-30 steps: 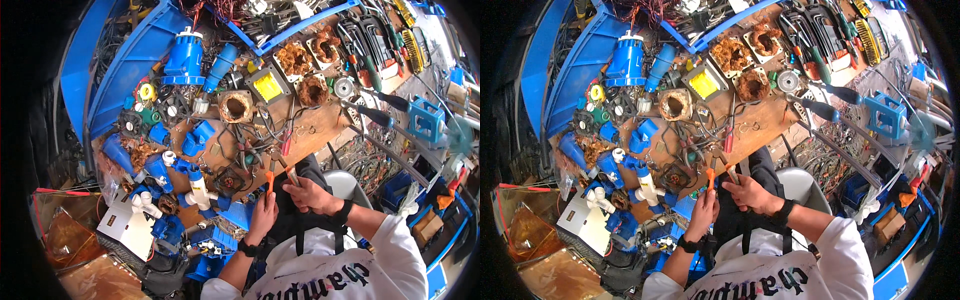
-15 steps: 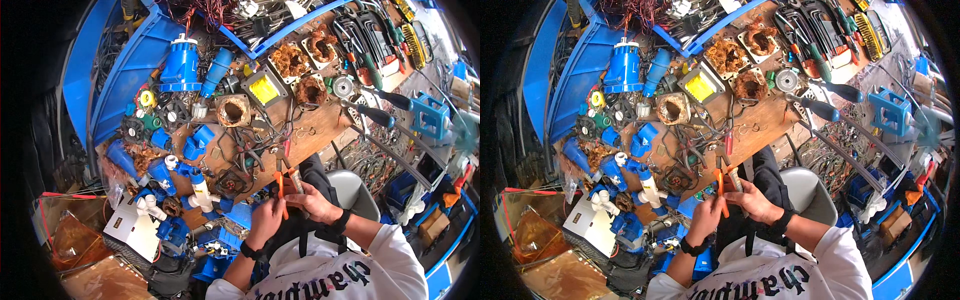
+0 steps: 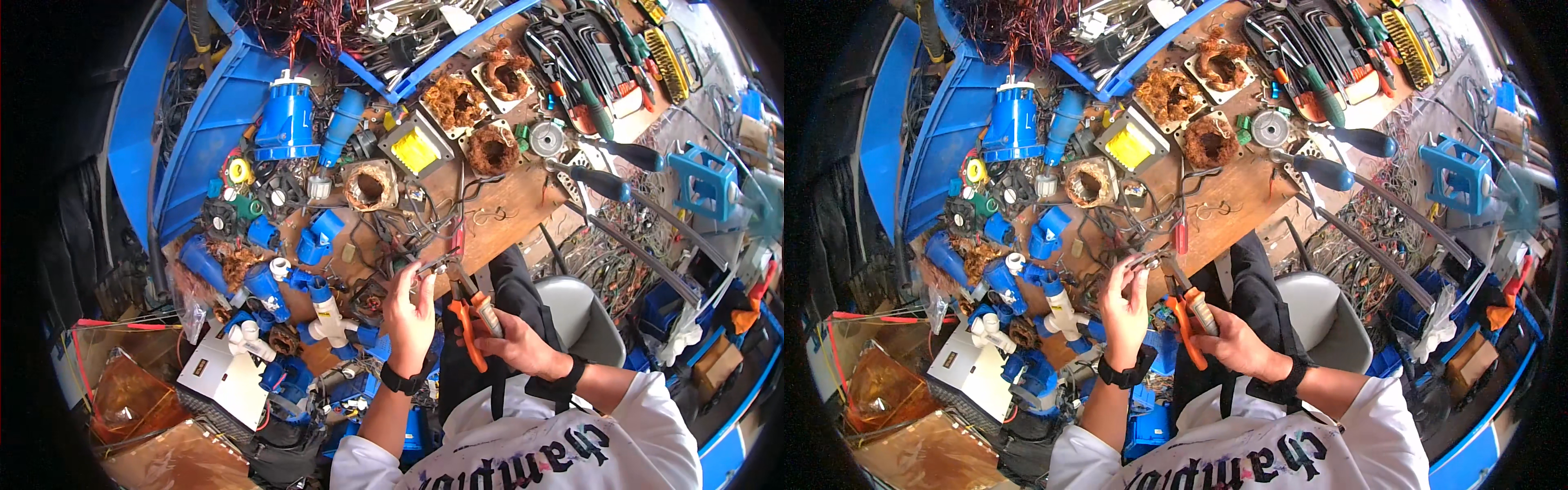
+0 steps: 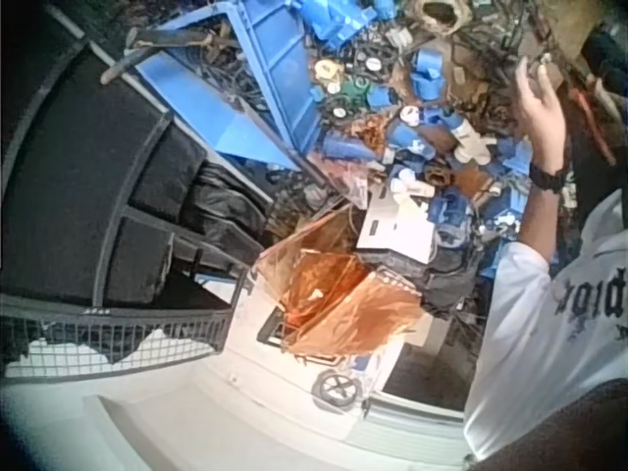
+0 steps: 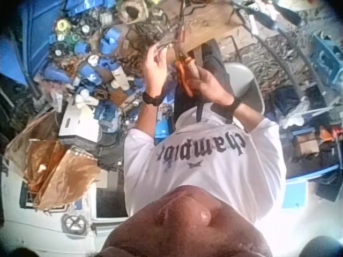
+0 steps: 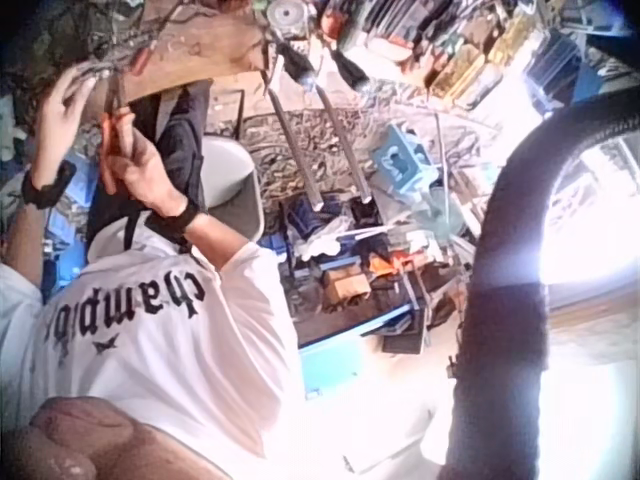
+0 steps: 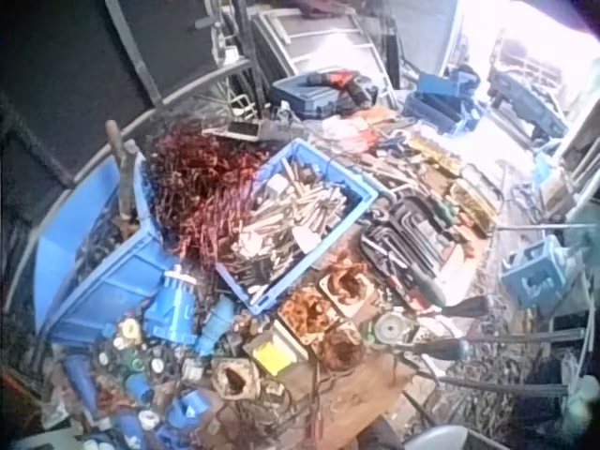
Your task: The person holds a small, circular electronic component with wires and uses a pair of orange-handled pliers to strip the insulation from the wire ends. They repeatedly adjust the component and the pliers to access different sections of the wires, performing the stripping action multiple times throughout the clip.
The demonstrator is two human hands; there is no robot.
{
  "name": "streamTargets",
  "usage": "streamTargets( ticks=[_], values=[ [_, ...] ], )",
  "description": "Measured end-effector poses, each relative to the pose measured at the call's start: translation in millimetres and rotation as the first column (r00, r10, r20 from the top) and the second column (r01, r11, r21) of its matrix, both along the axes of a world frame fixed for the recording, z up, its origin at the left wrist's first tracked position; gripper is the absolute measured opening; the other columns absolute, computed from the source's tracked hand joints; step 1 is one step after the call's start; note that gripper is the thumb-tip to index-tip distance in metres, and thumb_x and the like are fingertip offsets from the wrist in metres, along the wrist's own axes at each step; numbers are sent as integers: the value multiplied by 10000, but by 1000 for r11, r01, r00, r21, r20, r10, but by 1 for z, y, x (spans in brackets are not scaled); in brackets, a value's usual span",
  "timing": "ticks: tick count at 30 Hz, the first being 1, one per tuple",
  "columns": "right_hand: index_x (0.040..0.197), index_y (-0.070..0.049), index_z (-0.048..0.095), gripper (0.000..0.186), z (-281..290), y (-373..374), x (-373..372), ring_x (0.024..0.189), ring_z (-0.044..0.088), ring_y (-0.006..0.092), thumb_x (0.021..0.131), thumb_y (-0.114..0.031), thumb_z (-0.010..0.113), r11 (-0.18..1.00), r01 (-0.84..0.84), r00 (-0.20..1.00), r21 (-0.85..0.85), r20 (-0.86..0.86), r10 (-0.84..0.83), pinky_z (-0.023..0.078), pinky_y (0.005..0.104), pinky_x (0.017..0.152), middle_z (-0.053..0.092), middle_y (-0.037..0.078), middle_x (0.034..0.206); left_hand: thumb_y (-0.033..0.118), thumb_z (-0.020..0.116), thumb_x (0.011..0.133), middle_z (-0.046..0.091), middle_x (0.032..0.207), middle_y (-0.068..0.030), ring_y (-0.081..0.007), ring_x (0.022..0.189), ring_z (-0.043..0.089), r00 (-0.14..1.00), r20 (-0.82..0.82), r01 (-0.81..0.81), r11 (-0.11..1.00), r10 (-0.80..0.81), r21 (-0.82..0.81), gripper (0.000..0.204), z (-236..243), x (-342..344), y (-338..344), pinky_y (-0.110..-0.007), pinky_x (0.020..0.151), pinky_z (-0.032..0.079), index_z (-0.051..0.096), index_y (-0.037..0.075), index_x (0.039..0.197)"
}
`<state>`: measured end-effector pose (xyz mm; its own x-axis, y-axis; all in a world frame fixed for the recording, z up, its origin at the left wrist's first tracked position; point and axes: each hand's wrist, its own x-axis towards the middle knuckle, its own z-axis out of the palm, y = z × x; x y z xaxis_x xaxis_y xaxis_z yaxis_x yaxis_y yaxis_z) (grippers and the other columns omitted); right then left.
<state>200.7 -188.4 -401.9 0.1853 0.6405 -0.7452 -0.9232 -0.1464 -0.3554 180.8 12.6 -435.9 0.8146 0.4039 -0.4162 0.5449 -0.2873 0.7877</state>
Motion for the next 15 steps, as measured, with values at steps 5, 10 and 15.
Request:
streamTargets(
  ticks=[5, 10, 15],
  values=[
    [1075, -17, 545, 193, 45, 1, 24, 723, 542, 116, 890, -44, 590, 994, -65, 972, -84, 219, 82, 448, 271, 637, 577, 19, 823, 34, 612, 921, 681, 1039, -161, -278, 972, 661, 995, 98, 18, 1000, -17, -10, 208, 42, 6, 3, -354, 863, 506, 634, -22, 1121],
    [1067, -7, 556, 197, 97, -9, 35, 635, 533, 132, 893, -80, 613, 976, -151, 840, -155, 500, 210, 447, 324, 587, 559, 62, 698, 35, 667, 869, 657, 1103, -161, -308, 983, 645, 945, 252, 194, 978, -208, 79, 338, 110, 19, 9, -360, 866, 498, 605, 2, 1200],
    [1148, 8, 539, 306, 175, -20, 50, 683, 639, 337, 870, -91, 622, 950, -258, 725, -176, 615, 311, 485, 387, 632, 608, 195, 746, 106, 730, 842, 649, 978, -112, -212, 857, 625, 916, 370, 74, 970, -158, 231, 334, 194, 23, -7, -303, 779, 493, 652, -12, 1145]
  ],
)
